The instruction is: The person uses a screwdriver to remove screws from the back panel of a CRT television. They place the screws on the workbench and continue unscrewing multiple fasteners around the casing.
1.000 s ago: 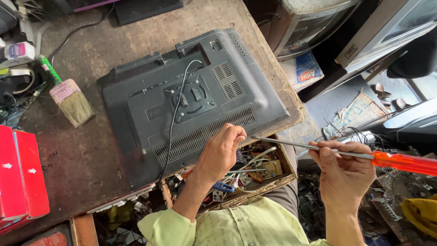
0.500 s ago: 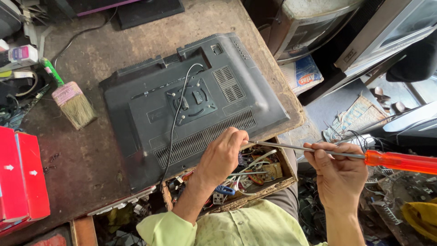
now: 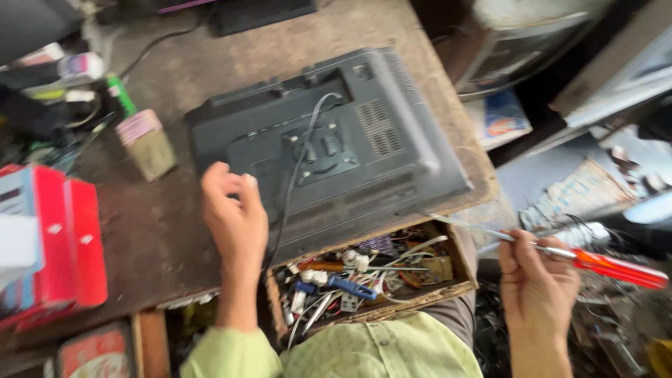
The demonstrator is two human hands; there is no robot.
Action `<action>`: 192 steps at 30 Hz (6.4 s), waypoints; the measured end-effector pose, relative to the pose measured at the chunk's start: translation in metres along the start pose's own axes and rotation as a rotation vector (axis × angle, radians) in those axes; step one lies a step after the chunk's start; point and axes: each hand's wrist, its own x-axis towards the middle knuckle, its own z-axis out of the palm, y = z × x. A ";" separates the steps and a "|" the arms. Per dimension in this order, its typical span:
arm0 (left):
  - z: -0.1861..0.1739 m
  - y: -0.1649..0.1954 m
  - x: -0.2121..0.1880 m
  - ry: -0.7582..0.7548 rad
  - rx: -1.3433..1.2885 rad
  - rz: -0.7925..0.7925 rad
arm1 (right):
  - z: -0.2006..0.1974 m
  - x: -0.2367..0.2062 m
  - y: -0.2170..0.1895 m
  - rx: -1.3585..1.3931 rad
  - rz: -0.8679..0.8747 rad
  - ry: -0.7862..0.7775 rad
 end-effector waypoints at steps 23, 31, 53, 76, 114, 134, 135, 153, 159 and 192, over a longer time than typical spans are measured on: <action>-0.001 -0.070 0.109 -0.419 0.485 -0.698 | -0.041 0.031 0.023 0.103 0.043 0.078; 0.019 0.008 0.056 -0.767 0.027 0.873 | -0.051 0.025 0.015 0.076 -0.030 0.069; -0.027 -0.015 -0.013 -0.214 -0.118 -0.132 | 0.040 0.012 0.049 0.103 0.217 -0.035; -0.102 -0.065 -0.049 -0.495 0.493 -0.841 | 0.072 0.021 0.143 0.161 0.414 -0.151; 0.040 -0.072 0.131 -0.386 0.474 0.090 | 0.130 0.052 0.142 0.303 0.168 -0.161; -0.075 -0.041 -0.065 -0.280 0.900 -0.336 | 0.165 0.102 0.153 0.223 0.235 -0.510; -0.072 -0.035 -0.071 -0.288 0.895 -0.355 | 0.173 0.112 0.152 0.233 0.211 -0.566; -0.003 0.013 -0.041 -0.426 -0.060 -0.174 | 0.158 0.060 0.011 -0.616 -0.080 -0.994; -0.015 0.043 -0.045 -0.638 -0.385 0.024 | 0.192 0.007 0.016 -0.855 -0.217 -1.214; -0.079 -0.004 -0.087 -0.357 0.282 -0.188 | 0.220 -0.018 -0.001 -1.015 -0.526 -1.180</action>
